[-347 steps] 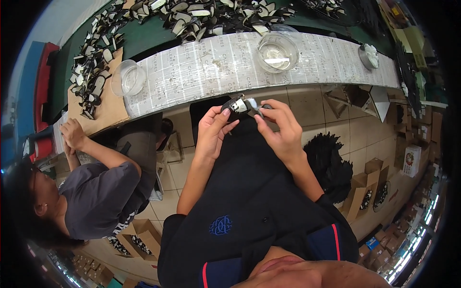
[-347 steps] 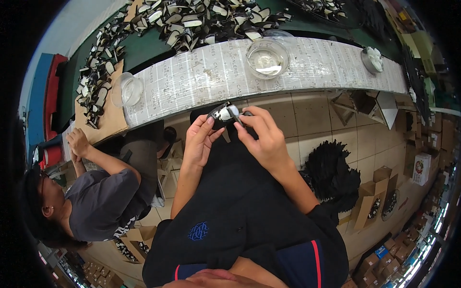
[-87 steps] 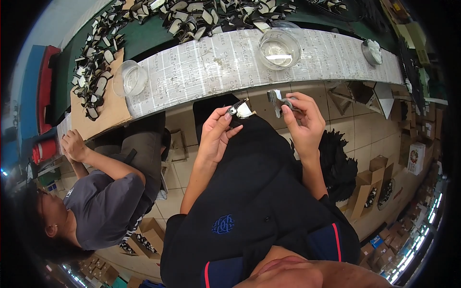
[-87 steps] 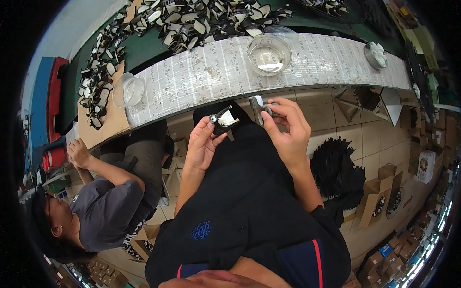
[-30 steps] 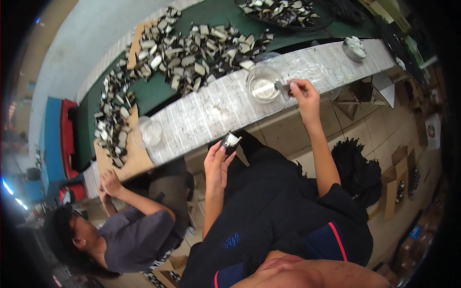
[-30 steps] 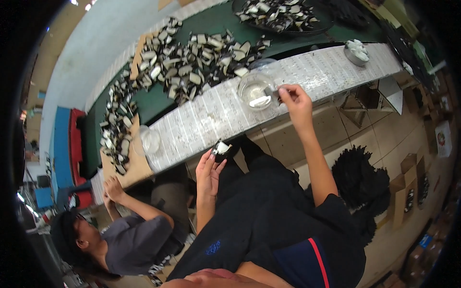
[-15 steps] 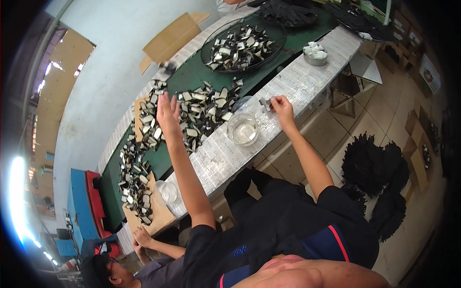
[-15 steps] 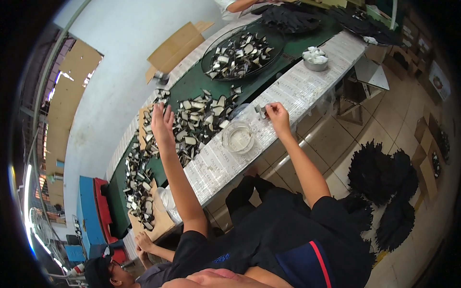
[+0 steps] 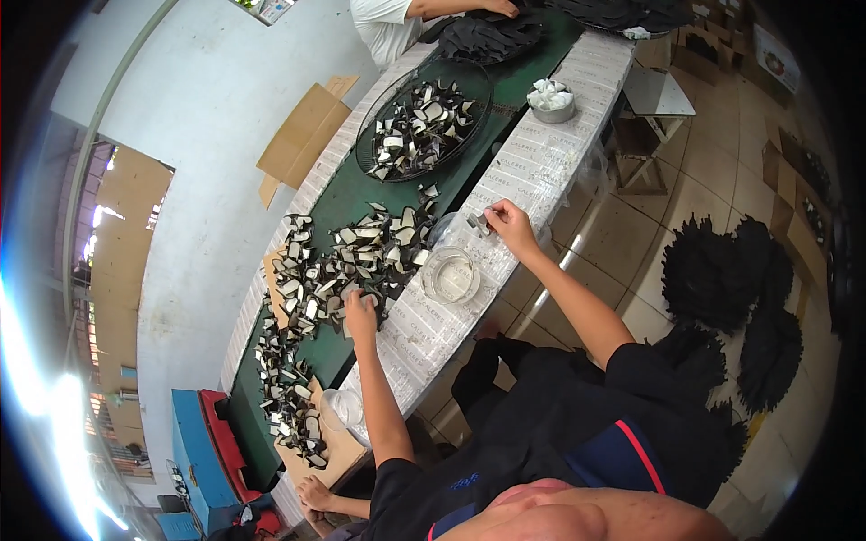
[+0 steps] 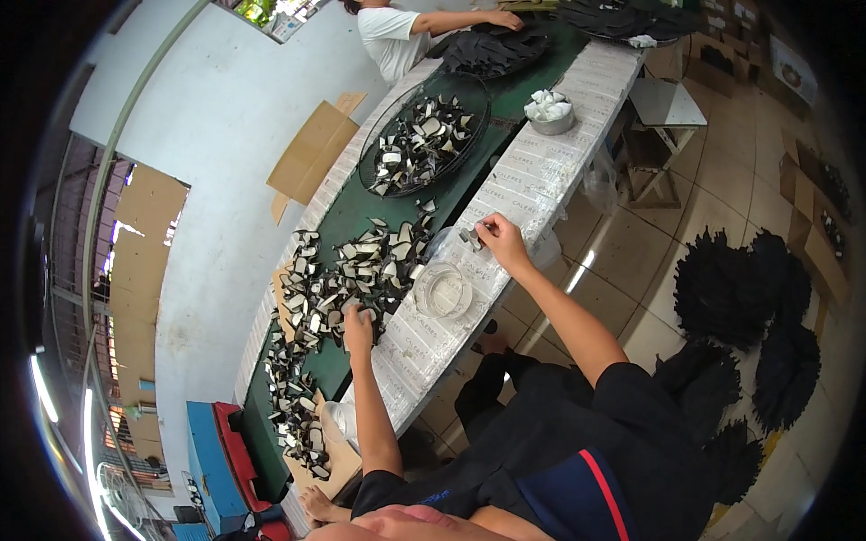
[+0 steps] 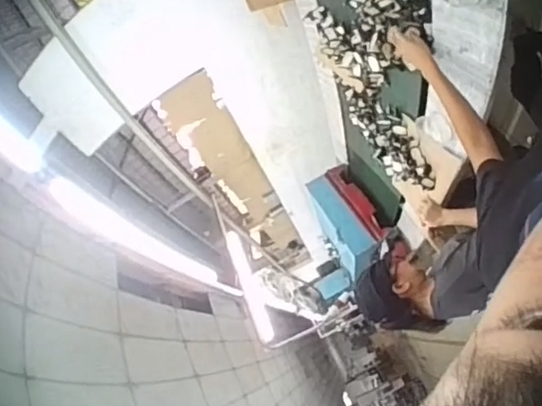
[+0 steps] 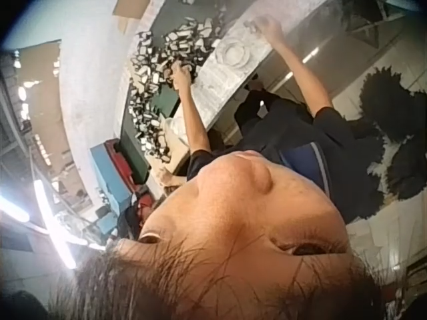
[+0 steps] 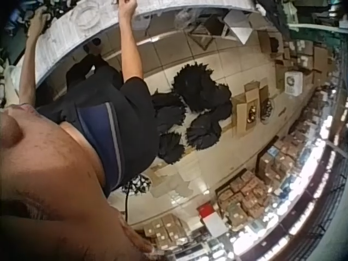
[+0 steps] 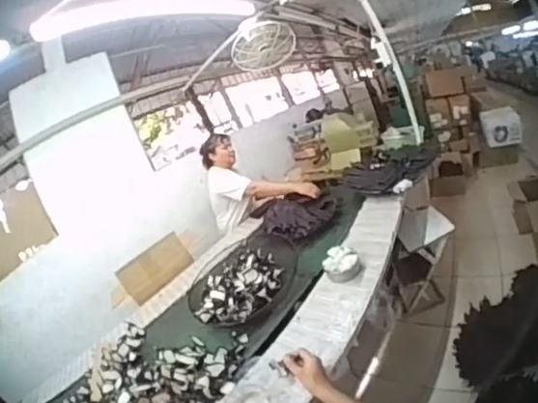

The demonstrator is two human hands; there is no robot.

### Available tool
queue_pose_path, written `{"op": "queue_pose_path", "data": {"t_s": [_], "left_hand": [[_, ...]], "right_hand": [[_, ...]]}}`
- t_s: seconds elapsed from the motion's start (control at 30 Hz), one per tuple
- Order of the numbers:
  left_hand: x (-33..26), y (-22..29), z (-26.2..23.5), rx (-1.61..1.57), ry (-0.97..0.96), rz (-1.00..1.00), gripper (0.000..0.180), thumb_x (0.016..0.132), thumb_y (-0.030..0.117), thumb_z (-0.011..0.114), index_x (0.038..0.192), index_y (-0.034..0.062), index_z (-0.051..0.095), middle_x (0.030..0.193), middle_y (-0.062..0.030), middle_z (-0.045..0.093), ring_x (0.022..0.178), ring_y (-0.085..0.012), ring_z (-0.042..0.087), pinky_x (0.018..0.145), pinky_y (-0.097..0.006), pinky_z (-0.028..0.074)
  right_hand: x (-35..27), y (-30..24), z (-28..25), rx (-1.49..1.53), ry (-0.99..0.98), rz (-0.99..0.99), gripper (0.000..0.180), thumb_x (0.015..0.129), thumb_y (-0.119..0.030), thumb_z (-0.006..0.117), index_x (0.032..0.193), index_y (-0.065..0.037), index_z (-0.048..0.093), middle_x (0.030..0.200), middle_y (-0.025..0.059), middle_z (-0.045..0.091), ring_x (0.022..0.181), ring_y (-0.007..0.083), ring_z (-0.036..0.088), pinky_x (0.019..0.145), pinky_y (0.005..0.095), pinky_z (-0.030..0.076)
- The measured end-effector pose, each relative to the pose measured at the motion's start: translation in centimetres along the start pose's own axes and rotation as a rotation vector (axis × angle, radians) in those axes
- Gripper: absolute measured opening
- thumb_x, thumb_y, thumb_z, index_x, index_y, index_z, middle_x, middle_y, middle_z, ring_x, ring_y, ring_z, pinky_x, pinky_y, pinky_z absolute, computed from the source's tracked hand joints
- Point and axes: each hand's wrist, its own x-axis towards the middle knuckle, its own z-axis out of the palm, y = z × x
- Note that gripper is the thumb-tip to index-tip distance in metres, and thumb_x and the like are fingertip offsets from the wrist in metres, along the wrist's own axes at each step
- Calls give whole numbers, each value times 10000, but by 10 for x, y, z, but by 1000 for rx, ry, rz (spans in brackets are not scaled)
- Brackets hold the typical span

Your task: Apply adhesive to small shoe components and join them together at a manufacturing workbench.

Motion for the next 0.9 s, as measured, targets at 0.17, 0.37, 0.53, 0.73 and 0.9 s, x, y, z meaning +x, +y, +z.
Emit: {"op": "queue_pose_path", "data": {"t_s": [0.17, 0.37, 0.53, 0.73, 0.9], "left_hand": [[-7, 15, -21, -19, 76, -55, 192, 964, 176, 552, 1087, 54, 633, 1085, -196, 663, 962, -397, 626, 1018, -468, 403], [-22, 50, -51, -303, 343, -95, 185, 964, 128, 578, 1062, -2, 665, 1096, -168, 695, 1051, -355, 646, 930, -391, 491], [-80, 61, -33, 144, 288, 356, 286, 813, -32, 618, 1078, 51, 686, 1196, -144, 660, 1164, -364, 589, 994, -459, 453], [-141, 107, -7, 103, 182, 398, 366, 894, 66, 631, 1258, 51, 611, 1346, -172, 559, 1272, -379, 490, 1054, -460, 392], [-130, 90, -7, -90, 351, 202, 371, 934, 61, 584, 1296, -9, 545, 1337, -207, 550, 1236, -384, 518, 1042, -432, 401]], "right_hand": [[-2, 0, -1, -42, -6, -8, 180, 928, -159, 663, 923, 11, 606, 737, 15, 645, 649, 54, 571, 578, 233, 457], [-3, 2, 0, -41, 3, -10, 188, 928, -167, 666, 913, 11, 607, 732, 10, 635, 649, 49, 560, 575, 231, 452], [-6, -3, 4, -63, -8, -18, 186, 924, -163, 668, 906, 12, 607, 723, 11, 629, 647, 50, 555, 574, 235, 451], [0, 9, 1, -74, 15, -44, 196, 915, -167, 678, 913, 14, 604, 712, 19, 625, 620, 59, 554, 559, 248, 453], [-1, 11, 5, -107, 14, -44, 208, 910, -176, 685, 911, 14, 601, 698, 17, 617, 610, 59, 548, 549, 251, 444]]}}
